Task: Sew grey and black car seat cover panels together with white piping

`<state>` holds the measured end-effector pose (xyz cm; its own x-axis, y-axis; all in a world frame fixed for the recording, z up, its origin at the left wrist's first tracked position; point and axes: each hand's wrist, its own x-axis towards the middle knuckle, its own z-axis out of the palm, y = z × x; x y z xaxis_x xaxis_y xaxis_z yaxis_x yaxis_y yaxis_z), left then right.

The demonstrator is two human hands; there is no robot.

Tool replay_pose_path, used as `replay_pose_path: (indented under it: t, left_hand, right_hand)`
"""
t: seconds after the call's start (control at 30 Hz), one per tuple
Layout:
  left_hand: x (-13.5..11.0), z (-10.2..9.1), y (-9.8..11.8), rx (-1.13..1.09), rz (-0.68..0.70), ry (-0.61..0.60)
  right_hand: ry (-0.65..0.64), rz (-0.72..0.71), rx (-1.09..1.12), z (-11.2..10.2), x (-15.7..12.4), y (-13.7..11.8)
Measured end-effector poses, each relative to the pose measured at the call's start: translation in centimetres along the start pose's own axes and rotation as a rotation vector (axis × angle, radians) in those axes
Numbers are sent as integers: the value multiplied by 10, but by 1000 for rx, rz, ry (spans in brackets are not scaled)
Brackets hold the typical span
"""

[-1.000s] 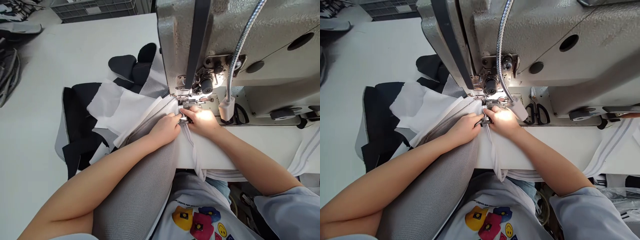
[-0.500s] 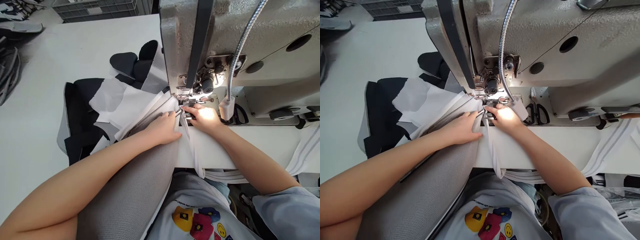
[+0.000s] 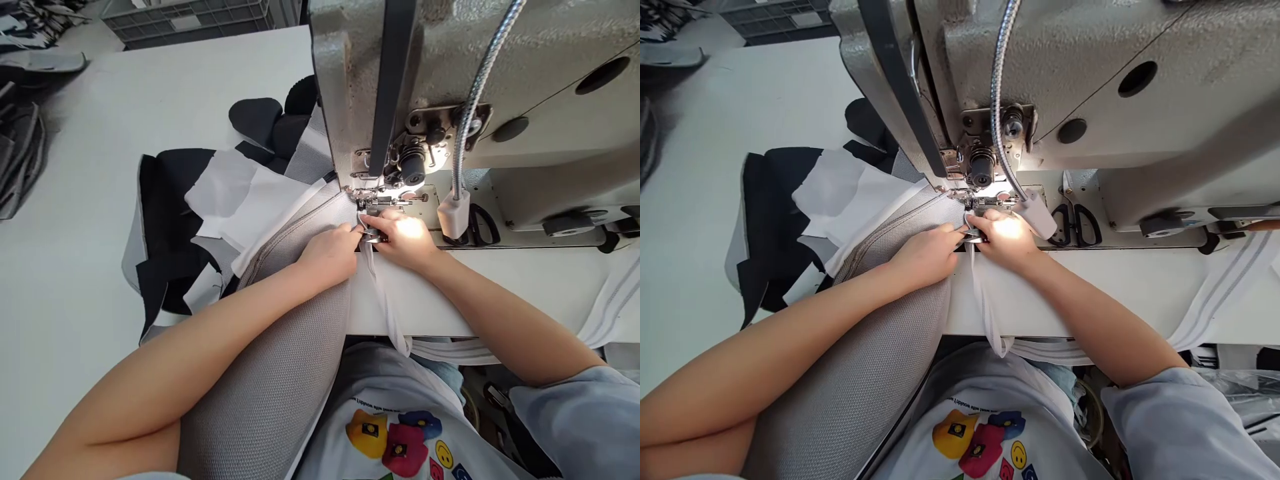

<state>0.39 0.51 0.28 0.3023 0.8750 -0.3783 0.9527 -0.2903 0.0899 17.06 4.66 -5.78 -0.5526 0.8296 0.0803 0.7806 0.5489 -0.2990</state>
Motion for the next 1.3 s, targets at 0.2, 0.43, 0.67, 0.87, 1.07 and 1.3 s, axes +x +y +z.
replay_pose_path:
  t: [0.2, 0.43, 0.67, 0.87, 1.07, 1.3]
  left_hand:
    - [3, 4, -1, -35, -27, 39]
    - [18, 5, -9, -80, -31, 148]
    - [20, 7, -9, -88, -32, 190]
    - [14, 8, -10, -110, -22, 207]
    - [11, 13, -13, -226, -34, 259]
    - [16, 21, -18, -312, -2, 349]
  right_hand:
    - [-16, 1, -52, -3, -2, 0]
    - [-49, 73, -107, -5, -1, -1]
    - [-7, 63, -114, -3, -4, 0]
    - [27, 37, -133, -3, -4, 0]
    - [54, -38, -179, -18, -52, 4]
    - [277, 372, -345, -38, -162, 69]
